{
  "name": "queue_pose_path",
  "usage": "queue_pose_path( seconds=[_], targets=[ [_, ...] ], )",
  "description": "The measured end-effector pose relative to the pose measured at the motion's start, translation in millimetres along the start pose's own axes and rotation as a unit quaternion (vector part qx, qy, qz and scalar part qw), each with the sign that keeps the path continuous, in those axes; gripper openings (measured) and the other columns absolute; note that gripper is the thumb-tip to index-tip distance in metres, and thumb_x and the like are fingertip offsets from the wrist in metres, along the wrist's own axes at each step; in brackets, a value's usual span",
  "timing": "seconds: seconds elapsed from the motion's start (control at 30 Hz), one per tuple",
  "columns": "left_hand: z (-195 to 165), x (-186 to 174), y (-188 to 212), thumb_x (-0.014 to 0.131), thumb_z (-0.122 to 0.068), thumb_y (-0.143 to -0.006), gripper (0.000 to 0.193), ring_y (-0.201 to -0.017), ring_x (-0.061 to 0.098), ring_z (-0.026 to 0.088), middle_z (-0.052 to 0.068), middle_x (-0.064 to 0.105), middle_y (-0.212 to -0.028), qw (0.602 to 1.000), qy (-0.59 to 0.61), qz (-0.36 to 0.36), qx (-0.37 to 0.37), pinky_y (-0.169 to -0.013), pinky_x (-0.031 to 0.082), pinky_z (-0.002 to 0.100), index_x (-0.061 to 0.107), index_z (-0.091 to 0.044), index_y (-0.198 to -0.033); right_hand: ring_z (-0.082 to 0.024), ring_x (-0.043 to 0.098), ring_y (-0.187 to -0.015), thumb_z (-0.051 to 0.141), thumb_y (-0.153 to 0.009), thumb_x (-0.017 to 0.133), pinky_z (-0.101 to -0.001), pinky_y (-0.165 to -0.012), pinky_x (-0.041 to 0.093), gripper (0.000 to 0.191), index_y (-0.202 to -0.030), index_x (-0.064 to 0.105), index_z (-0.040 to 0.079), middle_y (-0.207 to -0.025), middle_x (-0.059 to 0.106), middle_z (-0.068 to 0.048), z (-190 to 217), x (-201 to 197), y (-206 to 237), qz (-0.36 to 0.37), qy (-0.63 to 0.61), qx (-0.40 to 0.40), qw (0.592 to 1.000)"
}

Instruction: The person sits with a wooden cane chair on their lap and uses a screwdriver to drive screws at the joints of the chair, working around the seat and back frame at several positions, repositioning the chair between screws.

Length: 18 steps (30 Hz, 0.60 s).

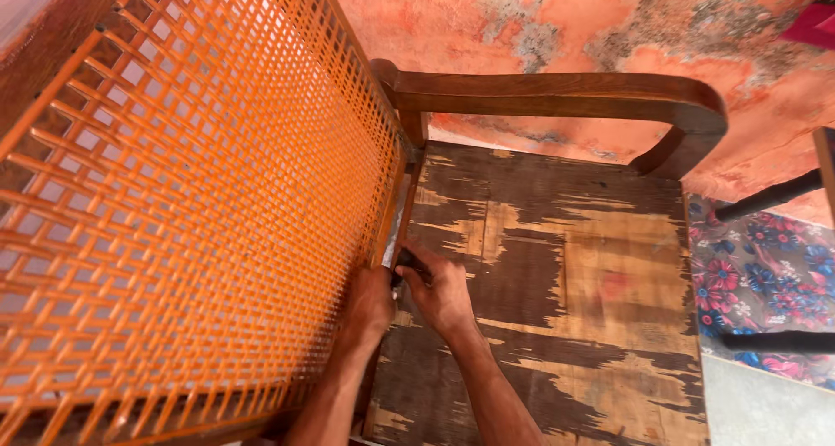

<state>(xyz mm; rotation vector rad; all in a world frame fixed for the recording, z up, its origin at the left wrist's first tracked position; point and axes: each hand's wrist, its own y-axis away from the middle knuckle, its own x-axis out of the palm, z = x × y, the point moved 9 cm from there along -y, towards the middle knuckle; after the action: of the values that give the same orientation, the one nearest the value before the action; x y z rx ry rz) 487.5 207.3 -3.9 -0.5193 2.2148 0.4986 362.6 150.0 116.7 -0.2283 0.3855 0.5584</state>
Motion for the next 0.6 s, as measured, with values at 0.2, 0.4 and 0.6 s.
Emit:
queue_pose_path(
  seconds=[0.2, 0.4, 0.6],
  targets=[
    [0.2, 8.5, -14.7, 0.073, -0.003, -0.078, 0.017, -0.090, 0.074, 0.041, 0.028, 0.073, -0.092, 0.994, 0.105, 0.001, 0.032, -0.070, 0.059, 0.047, 0.075, 0.001, -0.095, -0.024, 0.078, -0.098, 0.002, -0.088, 0.072, -0.0364, -0.086, 0.066, 0.044, -0.131, 0.068, 0.012, -0.114, 0.077, -0.016, 3.8, 14.7, -1.1, 0.062, 0.017, -0.015, 0.998],
    [7.2, 26.6, -21.5, 0.070, -0.007, -0.086, 0.012, -0.091, 0.075, 0.041, 0.028, 0.073, -0.094, 0.995, 0.054, 0.075, -0.047, -0.072, 0.059, 0.050, 0.073, 0.001, -0.093, -0.025, 0.080, -0.097, 0.000, -0.092, 0.064, -0.0368, -0.087, 0.066, 0.047, -0.137, 0.065, 0.015, -0.113, 0.077, -0.016, 0.2, 6.0, 0.7, 0.045, 0.003, 0.003, 0.999],
    [-2.2, 15.3, -18.2, 0.075, -0.009, -0.082, 0.013, -0.093, 0.072, 0.044, 0.028, 0.072, -0.093, 0.999, 0.005, 0.044, -0.025, -0.075, 0.058, 0.051, 0.074, 0.000, -0.091, -0.028, 0.078, -0.096, -0.003, -0.091, 0.063, -0.0374, -0.085, 0.064, 0.046, -0.135, 0.066, 0.012, -0.111, 0.077, -0.017, 4.2, 7.2, -9.3, 0.073, 0.007, -0.002, 0.997]
  ],
)
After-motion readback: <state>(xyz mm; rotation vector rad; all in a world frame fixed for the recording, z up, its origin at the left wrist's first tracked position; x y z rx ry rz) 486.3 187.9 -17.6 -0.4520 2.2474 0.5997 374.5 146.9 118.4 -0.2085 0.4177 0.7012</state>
